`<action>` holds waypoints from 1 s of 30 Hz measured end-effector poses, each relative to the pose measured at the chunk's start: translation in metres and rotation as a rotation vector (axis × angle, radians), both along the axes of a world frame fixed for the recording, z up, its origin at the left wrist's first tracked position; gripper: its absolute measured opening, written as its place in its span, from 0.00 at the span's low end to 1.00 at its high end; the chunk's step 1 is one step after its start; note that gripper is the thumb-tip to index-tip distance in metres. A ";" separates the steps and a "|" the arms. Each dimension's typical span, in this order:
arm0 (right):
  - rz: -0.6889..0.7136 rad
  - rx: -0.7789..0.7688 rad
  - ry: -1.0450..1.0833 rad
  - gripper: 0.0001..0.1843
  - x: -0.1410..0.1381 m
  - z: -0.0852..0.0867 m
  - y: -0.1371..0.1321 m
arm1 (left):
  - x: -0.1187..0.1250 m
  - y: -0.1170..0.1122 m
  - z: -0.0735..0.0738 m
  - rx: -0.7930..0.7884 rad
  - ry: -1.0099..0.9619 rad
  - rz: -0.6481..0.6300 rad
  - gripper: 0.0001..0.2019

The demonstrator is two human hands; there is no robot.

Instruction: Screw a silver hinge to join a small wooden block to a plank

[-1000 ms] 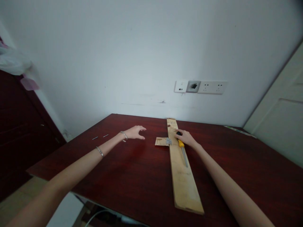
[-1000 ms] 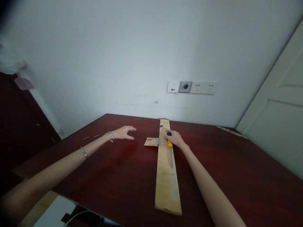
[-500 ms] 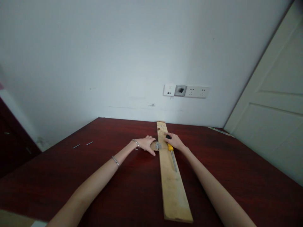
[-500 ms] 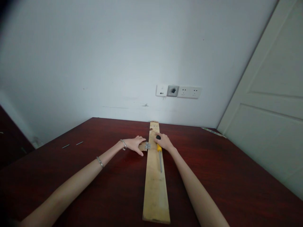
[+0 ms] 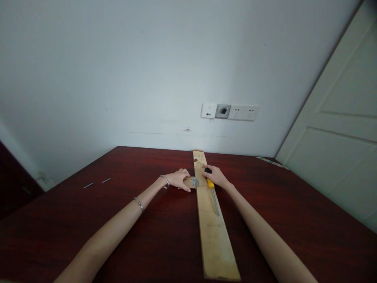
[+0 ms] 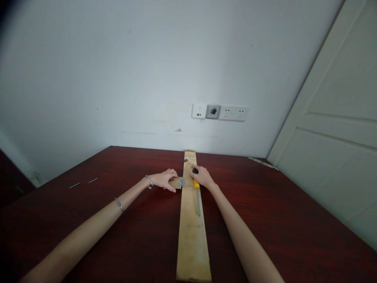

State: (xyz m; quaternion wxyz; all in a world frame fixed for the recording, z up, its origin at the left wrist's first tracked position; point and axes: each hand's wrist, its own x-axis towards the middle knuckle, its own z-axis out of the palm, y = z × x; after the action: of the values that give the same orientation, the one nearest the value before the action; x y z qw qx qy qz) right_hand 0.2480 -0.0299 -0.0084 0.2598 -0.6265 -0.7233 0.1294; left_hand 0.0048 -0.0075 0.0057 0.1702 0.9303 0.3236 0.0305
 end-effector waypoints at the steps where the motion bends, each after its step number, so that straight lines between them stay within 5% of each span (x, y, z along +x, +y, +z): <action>1: 0.000 -0.001 0.001 0.27 0.000 0.000 0.000 | 0.000 0.000 -0.001 0.001 -0.008 0.000 0.37; 11: 0.028 0.016 0.071 0.28 0.000 0.001 -0.001 | -0.001 -0.002 -0.002 -0.004 -0.078 0.014 0.35; 16: 0.045 0.083 0.170 0.26 0.002 0.009 -0.005 | -0.006 -0.006 0.008 -0.002 -0.123 0.030 0.35; 24: 0.046 0.312 0.398 0.32 0.009 0.066 -0.013 | -0.013 -0.028 0.029 -0.092 -0.149 0.071 0.34; 30: 0.050 0.598 0.689 0.39 -0.001 0.114 -0.041 | -0.010 -0.036 0.034 0.003 -0.124 0.058 0.33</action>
State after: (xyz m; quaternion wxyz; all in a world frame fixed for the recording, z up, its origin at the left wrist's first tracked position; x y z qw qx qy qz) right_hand 0.2474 -0.0713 0.1060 0.6513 -0.4268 -0.6155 0.1221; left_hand -0.0048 -0.0435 0.0399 0.1873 0.9171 0.3393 0.0933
